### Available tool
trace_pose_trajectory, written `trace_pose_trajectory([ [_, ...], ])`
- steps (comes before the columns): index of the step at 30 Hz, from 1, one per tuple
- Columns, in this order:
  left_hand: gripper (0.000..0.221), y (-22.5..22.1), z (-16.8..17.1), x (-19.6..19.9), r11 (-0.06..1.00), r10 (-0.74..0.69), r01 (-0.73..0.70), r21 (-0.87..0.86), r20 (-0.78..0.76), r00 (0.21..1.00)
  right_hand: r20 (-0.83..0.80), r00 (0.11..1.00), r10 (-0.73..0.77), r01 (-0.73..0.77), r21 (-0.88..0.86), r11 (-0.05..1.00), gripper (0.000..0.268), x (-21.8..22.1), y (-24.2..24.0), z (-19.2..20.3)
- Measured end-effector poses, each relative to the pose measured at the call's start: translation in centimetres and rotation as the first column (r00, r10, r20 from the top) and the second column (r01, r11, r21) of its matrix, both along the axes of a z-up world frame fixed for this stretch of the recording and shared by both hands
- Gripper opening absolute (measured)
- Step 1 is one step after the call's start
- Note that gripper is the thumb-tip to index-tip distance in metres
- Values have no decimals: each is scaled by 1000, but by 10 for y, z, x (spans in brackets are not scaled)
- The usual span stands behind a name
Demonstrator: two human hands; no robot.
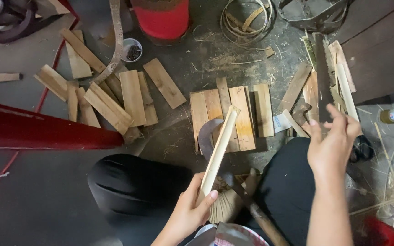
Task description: Shaving a wooden stick with a curved blade and then sanding it with sandpaper.
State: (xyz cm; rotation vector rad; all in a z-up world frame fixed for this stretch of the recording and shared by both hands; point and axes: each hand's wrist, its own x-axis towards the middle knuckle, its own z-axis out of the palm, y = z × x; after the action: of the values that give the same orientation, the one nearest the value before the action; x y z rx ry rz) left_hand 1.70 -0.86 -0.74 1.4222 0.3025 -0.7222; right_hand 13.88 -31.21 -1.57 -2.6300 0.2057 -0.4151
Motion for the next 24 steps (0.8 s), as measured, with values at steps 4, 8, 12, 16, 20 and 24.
trace_pose_trajectory([
  [4,47,-4,1,4,1000,-2,2,14,-2,1000,-364,931,19,22,110,994,13,-17,54,28],
  [8,45,-11,-2,5,998,0,-1,61,26,1000,-314,907,280,-198,268,943,9,-39,108,7],
  [12,45,-16,-2,5,989,-75,61,133,100,992,6,954,300,-298,137,945,16,-47,123,3],
  [16,42,-21,-1,8,998,-44,40,53,70,997,1,966,259,-258,99,961,16,-45,108,-16],
  [20,43,-19,-1,4,1000,2,-3,4,41,999,-116,992,55,-36,159,987,26,-39,80,-11],
  [24,47,-15,0,3,1000,14,-14,1,1,1000,-217,964,151,-101,226,969,20,-44,67,-25],
])
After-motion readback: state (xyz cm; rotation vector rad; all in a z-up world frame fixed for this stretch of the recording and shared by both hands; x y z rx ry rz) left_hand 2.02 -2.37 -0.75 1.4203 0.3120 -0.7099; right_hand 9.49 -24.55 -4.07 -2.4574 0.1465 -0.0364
